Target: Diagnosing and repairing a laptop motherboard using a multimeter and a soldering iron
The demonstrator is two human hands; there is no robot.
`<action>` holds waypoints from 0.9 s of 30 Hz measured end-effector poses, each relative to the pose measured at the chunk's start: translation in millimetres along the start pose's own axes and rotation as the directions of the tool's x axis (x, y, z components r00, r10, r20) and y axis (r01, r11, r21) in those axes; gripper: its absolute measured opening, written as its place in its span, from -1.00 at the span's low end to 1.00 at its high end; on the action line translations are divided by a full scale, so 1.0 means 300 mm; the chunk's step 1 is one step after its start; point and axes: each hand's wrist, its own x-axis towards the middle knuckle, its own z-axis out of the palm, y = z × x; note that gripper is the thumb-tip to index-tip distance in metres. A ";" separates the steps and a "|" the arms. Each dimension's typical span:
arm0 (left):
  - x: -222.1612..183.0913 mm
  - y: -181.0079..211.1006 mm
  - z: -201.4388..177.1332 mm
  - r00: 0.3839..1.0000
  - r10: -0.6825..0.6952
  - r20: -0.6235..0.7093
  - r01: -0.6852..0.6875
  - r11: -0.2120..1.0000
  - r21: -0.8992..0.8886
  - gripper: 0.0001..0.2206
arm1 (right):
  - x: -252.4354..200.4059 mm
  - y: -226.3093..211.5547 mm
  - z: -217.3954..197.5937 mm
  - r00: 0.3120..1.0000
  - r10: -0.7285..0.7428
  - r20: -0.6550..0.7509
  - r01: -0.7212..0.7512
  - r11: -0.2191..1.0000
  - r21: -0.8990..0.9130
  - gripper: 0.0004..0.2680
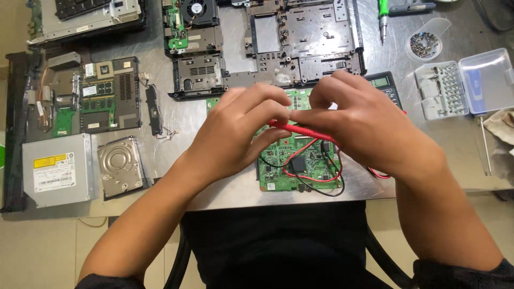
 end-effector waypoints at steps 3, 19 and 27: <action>0.009 0.023 0.002 0.986 -0.158 0.053 0.167 0.932 -0.321 -0.87 | -0.002 -0.013 0.017 0.996 -0.012 -0.086 0.020 0.995 0.097 -0.91; -0.114 0.050 0.123 0.792 -0.602 0.102 0.261 0.182 -0.948 -0.81 | -0.328 -0.103 0.123 0.425 0.622 -0.657 -0.247 0.778 0.577 -0.74; -0.158 0.066 0.247 0.622 -0.774 0.122 0.087 -0.087 -0.992 -0.80 | -0.402 -0.343 0.165 0.840 0.408 0.358 -0.346 -0.106 0.932 -0.56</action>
